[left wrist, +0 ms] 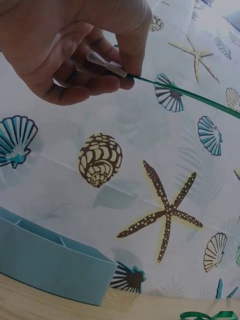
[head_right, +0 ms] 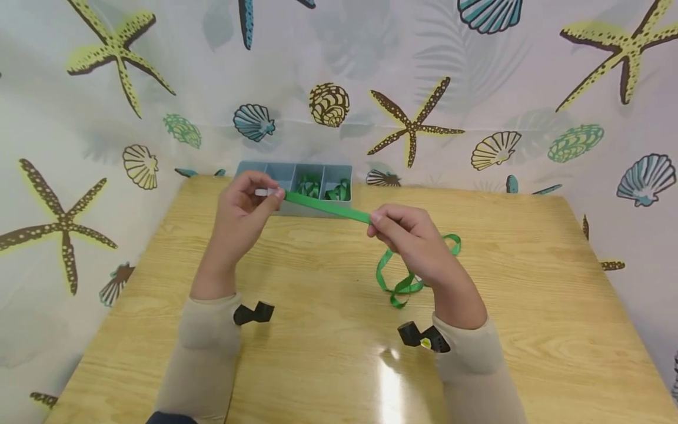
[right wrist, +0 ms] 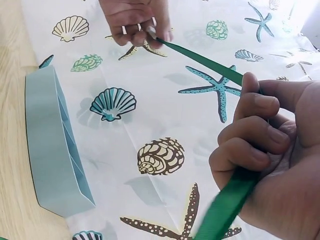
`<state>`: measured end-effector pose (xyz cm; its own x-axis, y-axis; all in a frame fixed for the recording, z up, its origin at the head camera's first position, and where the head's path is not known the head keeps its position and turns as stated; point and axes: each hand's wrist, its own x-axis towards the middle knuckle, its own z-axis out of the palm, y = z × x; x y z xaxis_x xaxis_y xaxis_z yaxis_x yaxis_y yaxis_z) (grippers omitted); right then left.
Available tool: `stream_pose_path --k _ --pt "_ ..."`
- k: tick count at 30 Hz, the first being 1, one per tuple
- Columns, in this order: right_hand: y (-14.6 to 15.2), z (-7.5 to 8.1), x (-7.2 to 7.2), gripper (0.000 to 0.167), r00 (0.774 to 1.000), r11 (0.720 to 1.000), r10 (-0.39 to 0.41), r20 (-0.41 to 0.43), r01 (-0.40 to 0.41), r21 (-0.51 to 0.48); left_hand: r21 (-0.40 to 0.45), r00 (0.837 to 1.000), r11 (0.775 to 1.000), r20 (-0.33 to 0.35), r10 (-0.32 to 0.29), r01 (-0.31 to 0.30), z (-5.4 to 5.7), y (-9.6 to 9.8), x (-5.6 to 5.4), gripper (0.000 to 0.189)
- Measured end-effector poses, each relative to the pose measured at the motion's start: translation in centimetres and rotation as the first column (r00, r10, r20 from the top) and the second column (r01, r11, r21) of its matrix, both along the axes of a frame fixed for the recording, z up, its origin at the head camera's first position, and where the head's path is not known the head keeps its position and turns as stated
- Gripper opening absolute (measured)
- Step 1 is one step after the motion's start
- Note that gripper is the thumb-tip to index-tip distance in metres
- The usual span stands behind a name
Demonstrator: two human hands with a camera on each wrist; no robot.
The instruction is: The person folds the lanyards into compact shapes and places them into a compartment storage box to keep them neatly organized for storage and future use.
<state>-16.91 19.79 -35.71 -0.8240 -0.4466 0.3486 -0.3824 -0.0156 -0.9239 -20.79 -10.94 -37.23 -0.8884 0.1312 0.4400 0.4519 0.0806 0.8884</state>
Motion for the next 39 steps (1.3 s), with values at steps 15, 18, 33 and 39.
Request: stream_pose_path --k 15,18,33,39 --pt "0.1 0.8 0.5 0.034 0.992 0.991 -0.127 -0.021 0.126 -0.045 -0.135 0.996 0.991 0.083 0.037 -0.025 -1.3 -0.1 -1.0 0.006" --pt "-0.1 1.0 0.6 0.035 0.988 0.985 -0.155 -0.016 0.153 -0.075 -0.142 0.995 0.99 0.099 0.012 0.002 -1.4 0.1 -1.0 0.005" --pt "-0.9 1.3 1.3 0.037 0.989 0.98 -0.146 0.004 0.145 -0.135 -0.286 0.987 0.956 0.163 -0.012 0.059 -1.9 0.2 -1.0 0.009" --pt "-1.2 1.0 1.2 0.032 0.993 0.983 -0.117 -0.035 0.111 -0.147 -0.279 0.974 0.955 0.222 -0.036 0.099 -2.0 0.1 -1.0 0.008"
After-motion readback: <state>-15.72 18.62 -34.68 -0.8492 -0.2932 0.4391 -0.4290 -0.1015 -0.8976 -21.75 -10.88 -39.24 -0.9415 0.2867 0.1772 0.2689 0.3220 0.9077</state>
